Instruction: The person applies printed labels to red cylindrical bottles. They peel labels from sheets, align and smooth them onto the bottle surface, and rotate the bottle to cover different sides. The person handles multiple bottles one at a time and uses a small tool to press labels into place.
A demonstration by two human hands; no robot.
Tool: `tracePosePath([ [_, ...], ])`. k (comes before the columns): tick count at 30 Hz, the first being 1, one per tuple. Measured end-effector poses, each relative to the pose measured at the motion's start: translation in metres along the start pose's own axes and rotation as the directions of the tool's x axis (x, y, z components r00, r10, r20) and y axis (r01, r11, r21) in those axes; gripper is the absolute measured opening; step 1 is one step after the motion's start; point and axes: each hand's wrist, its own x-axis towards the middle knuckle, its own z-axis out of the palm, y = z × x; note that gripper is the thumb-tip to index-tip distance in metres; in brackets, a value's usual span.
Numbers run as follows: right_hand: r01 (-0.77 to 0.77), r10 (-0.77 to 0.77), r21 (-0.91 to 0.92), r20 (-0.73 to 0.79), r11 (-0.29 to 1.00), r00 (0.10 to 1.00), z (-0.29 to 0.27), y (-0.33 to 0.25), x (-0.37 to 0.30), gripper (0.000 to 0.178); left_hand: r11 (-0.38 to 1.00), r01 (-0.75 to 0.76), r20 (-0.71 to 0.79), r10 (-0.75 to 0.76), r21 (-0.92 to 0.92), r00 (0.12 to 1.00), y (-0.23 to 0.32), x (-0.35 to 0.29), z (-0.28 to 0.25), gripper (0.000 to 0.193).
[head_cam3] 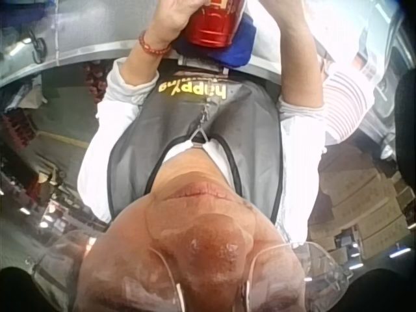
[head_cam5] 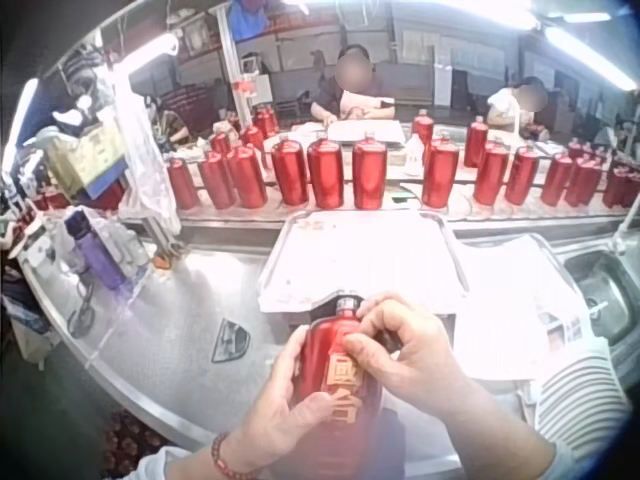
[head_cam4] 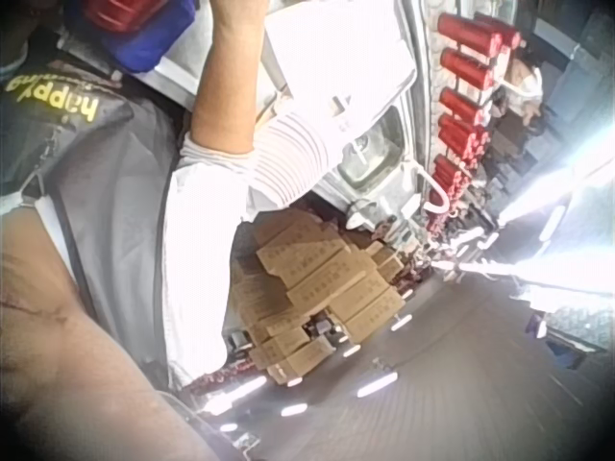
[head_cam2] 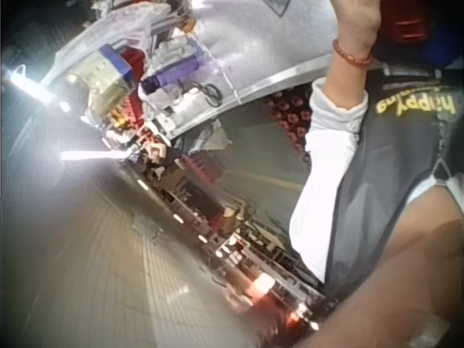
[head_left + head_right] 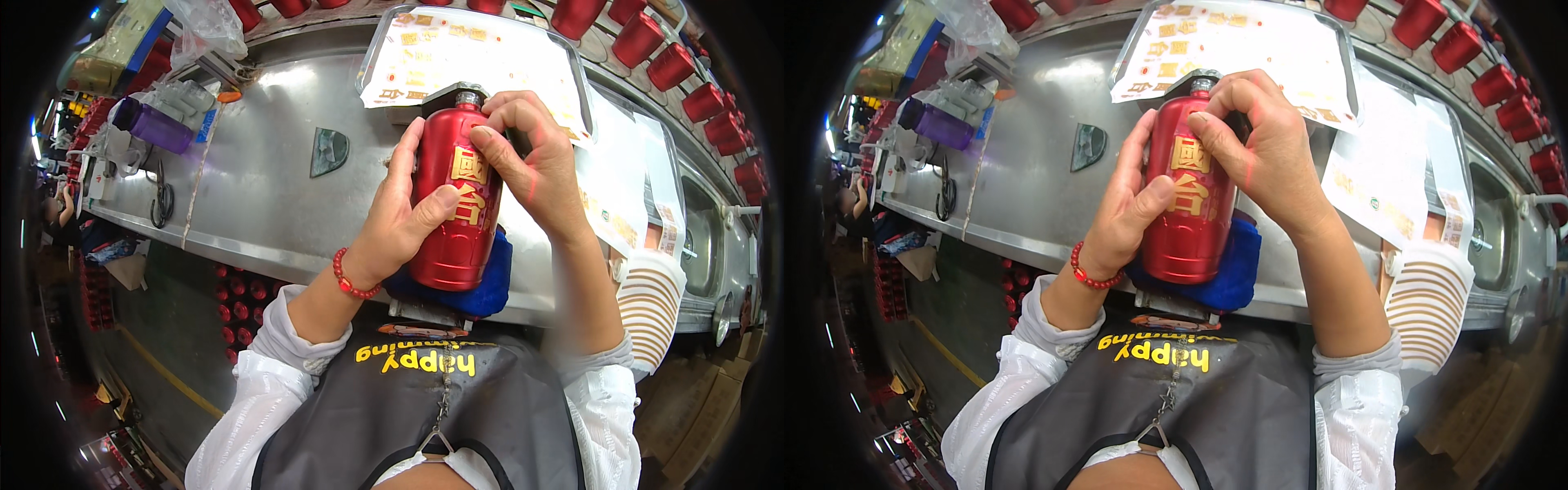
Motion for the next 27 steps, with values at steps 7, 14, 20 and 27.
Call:
tracePosePath([
  [7,0.024,-0.024,-0.021,0.006,0.999,1.0,-0.002,0.002,0.001,0.017,1.0,-0.001,-0.004,0.001,-0.005,1.0,-0.005,-0.001,-0.001,0.094],
  [14,0.032,-0.032,-0.021,0.008,0.999,0.999,-0.001,0.004,0.001,0.018,0.996,-0.035,-0.002,0.035,0.079,0.999,-0.006,0.0,0.001,0.098],
  [20,0.038,-0.037,-0.037,0.022,0.999,0.999,-0.003,0.004,0.001,0.018,0.998,0.024,-0.008,-0.024,-0.052,1.0,-0.002,0.0,0.0,0.097],
  [27,0.035,-0.034,-0.033,0.015,0.999,0.999,-0.003,0.002,0.002,0.018,0.998,0.0,0.018,-0.001,0.058,1.0,-0.005,0.0,-0.005,0.096],
])
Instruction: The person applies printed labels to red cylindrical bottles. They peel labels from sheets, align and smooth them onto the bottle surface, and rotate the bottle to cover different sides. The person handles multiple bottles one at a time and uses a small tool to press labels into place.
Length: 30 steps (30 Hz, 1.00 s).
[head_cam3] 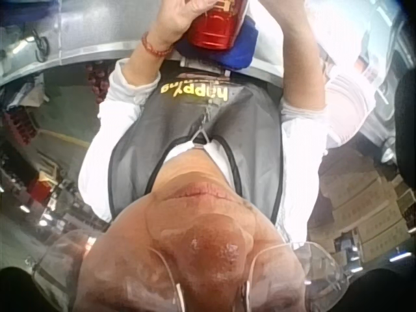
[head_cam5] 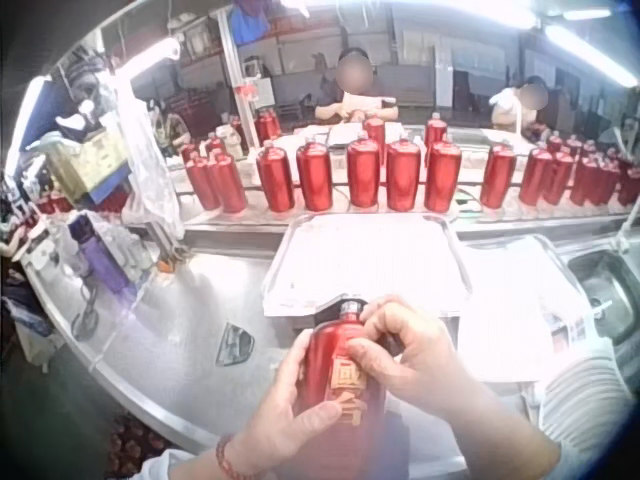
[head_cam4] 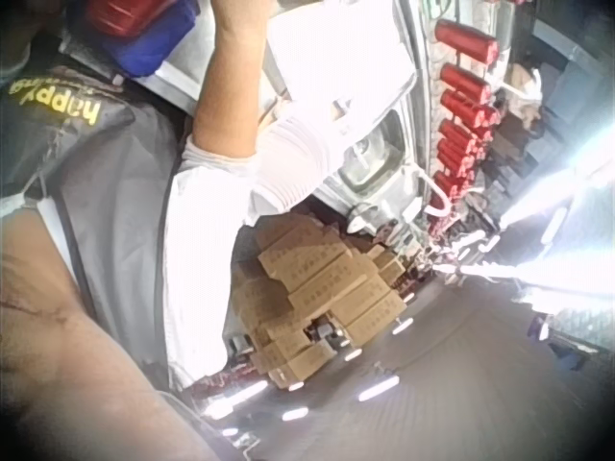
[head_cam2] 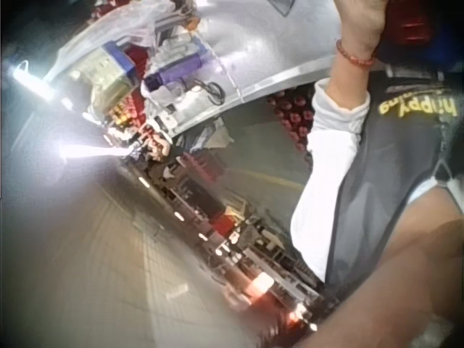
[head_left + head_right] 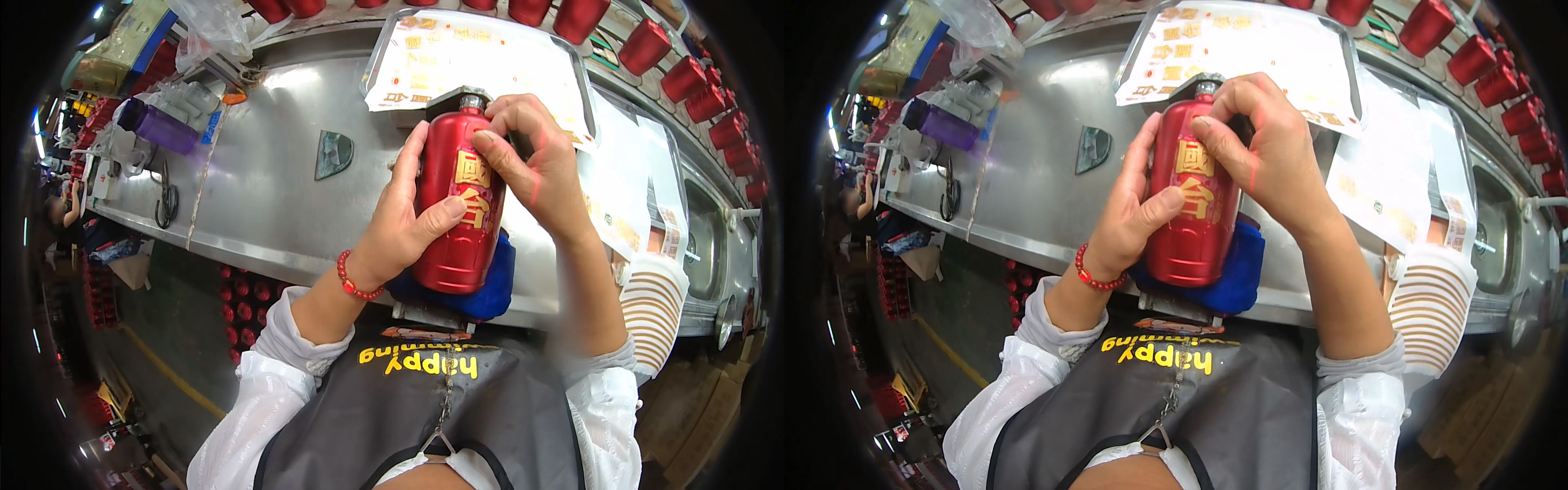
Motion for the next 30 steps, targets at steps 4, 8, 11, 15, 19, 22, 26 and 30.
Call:
tracePosePath([
  [4,0.003,-0.003,0.012,0.001,1.0,1.0,0.001,0.0,0.001,0.017,1.0,0.0,-0.005,0.0,0.006,1.0,0.004,0.0,0.002,0.096],
  [8,-0.023,0.023,0.027,-0.003,0.999,1.0,0.001,-0.003,0.001,0.017,1.0,0.0,-0.013,0.0,-0.008,1.0,0.004,-0.001,0.004,0.096],
  [11,-0.011,0.011,0.008,-0.015,1.0,1.0,0.002,0.002,0.0,0.014,1.0,-0.014,-0.02,0.014,0.007,1.0,0.004,-0.001,0.005,0.096],
  [15,-0.189,0.188,-0.008,-0.065,0.982,0.98,0.0,0.004,-0.004,0.018,0.999,-0.015,-0.02,0.016,0.04,1.0,0.003,-0.001,0.004,0.094],
  [19,-0.316,0.316,0.021,-0.073,0.949,0.946,-0.004,0.006,-0.025,0.032,0.995,0.06,-0.056,-0.065,-0.084,0.996,0.008,0.002,0.003,0.088],
  [22,-0.258,0.259,0.019,-0.057,0.966,0.964,0.001,0.007,-0.04,0.043,0.999,-0.025,-0.065,0.028,0.045,0.997,-0.003,0.013,-0.007,0.084],
  [26,-0.431,0.429,0.14,0.045,0.891,0.902,-0.003,0.0,-0.055,0.06,0.999,-0.005,-0.058,0.007,0.047,0.998,0.0,0.01,-0.005,0.084],
  [30,-0.465,0.451,0.241,0.114,0.852,0.885,-0.001,0.0,-0.072,0.074,0.996,-0.033,-0.03,0.036,0.081,0.999,-0.005,0.005,-0.007,0.094],
])
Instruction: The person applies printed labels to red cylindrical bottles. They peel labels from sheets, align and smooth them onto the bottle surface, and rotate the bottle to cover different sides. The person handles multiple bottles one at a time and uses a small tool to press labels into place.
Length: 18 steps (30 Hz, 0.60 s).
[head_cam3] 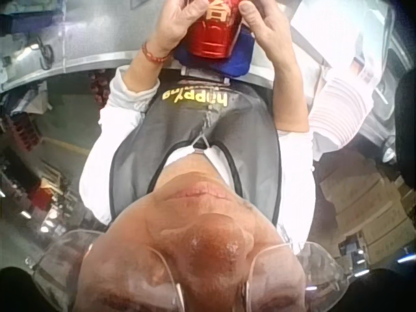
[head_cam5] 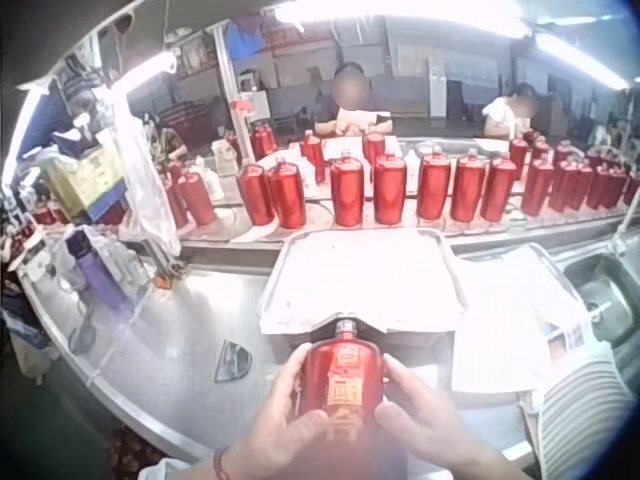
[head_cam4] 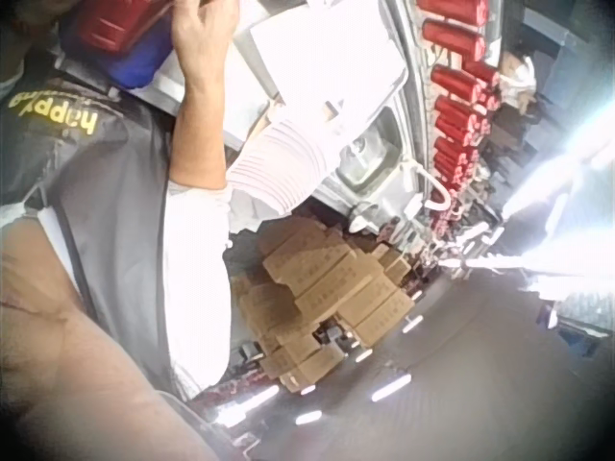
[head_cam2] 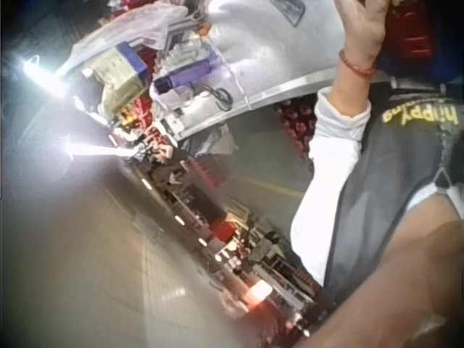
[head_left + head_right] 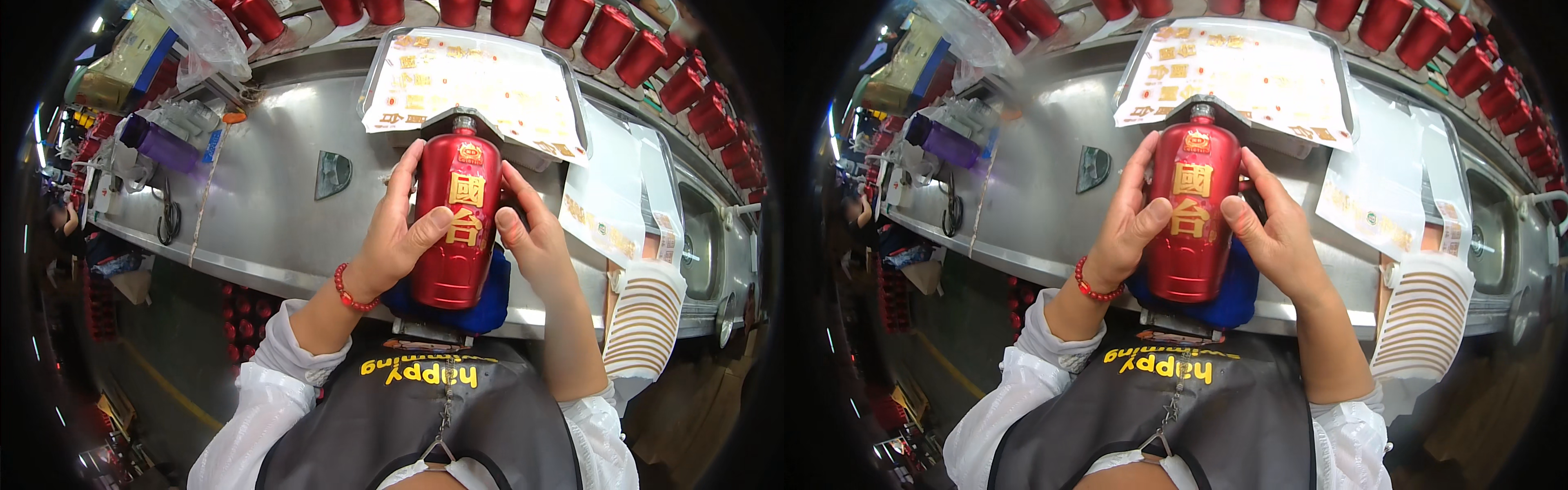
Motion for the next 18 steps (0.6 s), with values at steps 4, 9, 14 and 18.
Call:
tracePosePath([
  [4,0.004,-0.005,0.025,0.03,1.0,1.0,0.004,0.001,-0.004,0.087,0.999,-0.003,0.011,0.002,0.043,1.0,0.001,-0.001,0.001,0.097],
  [9,-0.043,0.038,0.087,0.061,0.995,0.997,0.001,0.002,-0.003,0.089,0.999,0.014,0.008,-0.014,0.035,1.0,0.003,0.0,0.001,0.097],
  [14,-0.021,0.02,0.021,0.064,1.0,0.998,0.002,0.002,-0.002,0.093,0.998,0.021,-0.006,-0.02,0.058,1.0,0.003,0.004,-0.003,0.09],
  [18,-0.01,0.009,0.02,0.063,1.0,0.998,0.006,-0.005,-0.002,0.096,0.995,0.032,0.008,-0.033,0.09,0.999,0.008,0.018,-0.002,0.08],
])
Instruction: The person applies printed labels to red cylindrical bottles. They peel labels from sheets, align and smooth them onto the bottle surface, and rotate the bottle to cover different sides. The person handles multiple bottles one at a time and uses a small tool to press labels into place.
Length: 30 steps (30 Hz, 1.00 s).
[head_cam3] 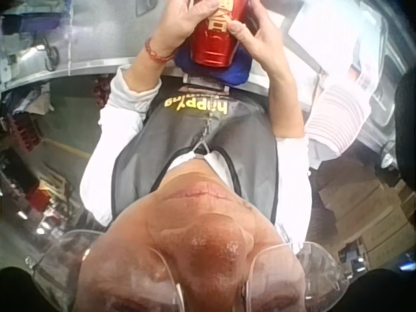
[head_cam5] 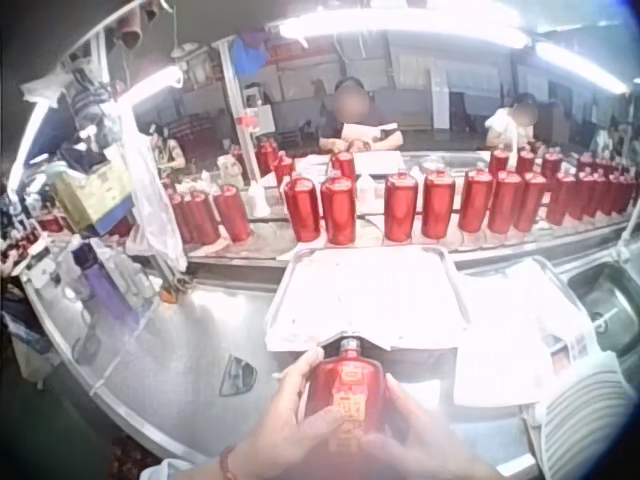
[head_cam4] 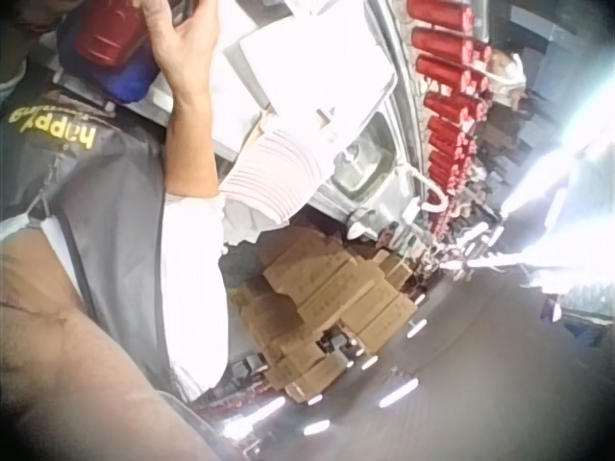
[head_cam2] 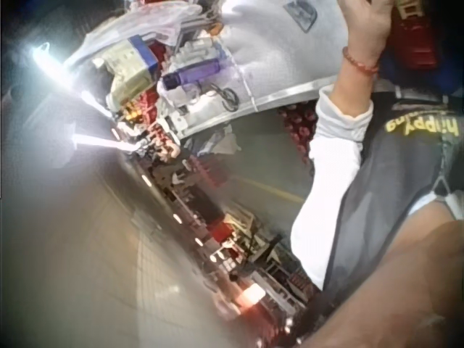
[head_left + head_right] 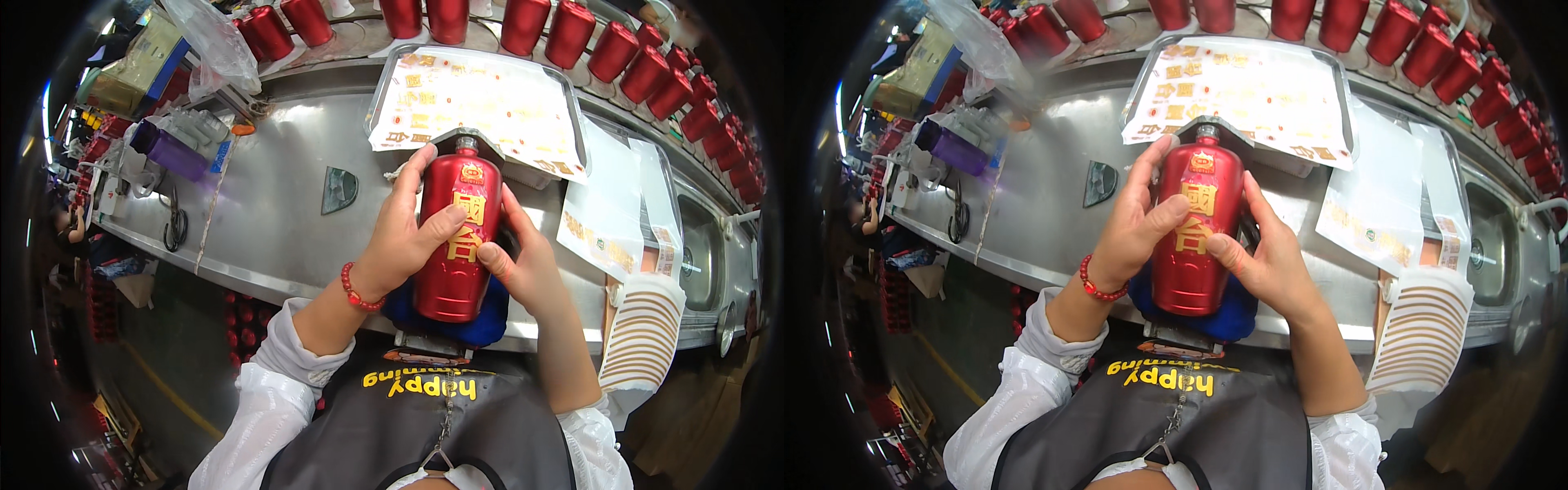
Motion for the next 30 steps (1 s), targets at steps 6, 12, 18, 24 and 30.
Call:
tracePosePath([
  [6,-0.005,0.005,0.02,0.004,1.0,1.0,0.002,-0.004,0.0,0.093,0.993,0.029,-0.015,-0.027,0.115,1.0,-0.004,0.011,-0.003,0.07],
  [12,-0.006,0.006,0.004,0.004,1.0,1.0,0.002,-0.005,0.0,0.092,0.994,0.074,-0.005,-0.074,0.082,0.997,0.002,0.018,-0.003,0.064],
  [18,0.009,-0.009,0.009,-0.003,1.0,1.0,0.002,-0.003,0.001,0.092,0.995,0.045,-0.016,-0.043,0.093,0.999,-0.001,0.02,-0.003,0.061],
  [24,0.013,-0.013,0.006,0.002,1.0,1.0,0.002,-0.004,0.001,0.092,0.987,0.058,-0.025,-0.055,0.15,0.998,0.001,0.024,-0.001,0.058],
  [30,0.018,-0.018,0.001,0.004,1.0,1.0,0.002,-0.004,0.001,0.093,0.992,0.089,-0.027,-0.087,0.086,0.996,0.006,0.029,0.0,0.053],
])
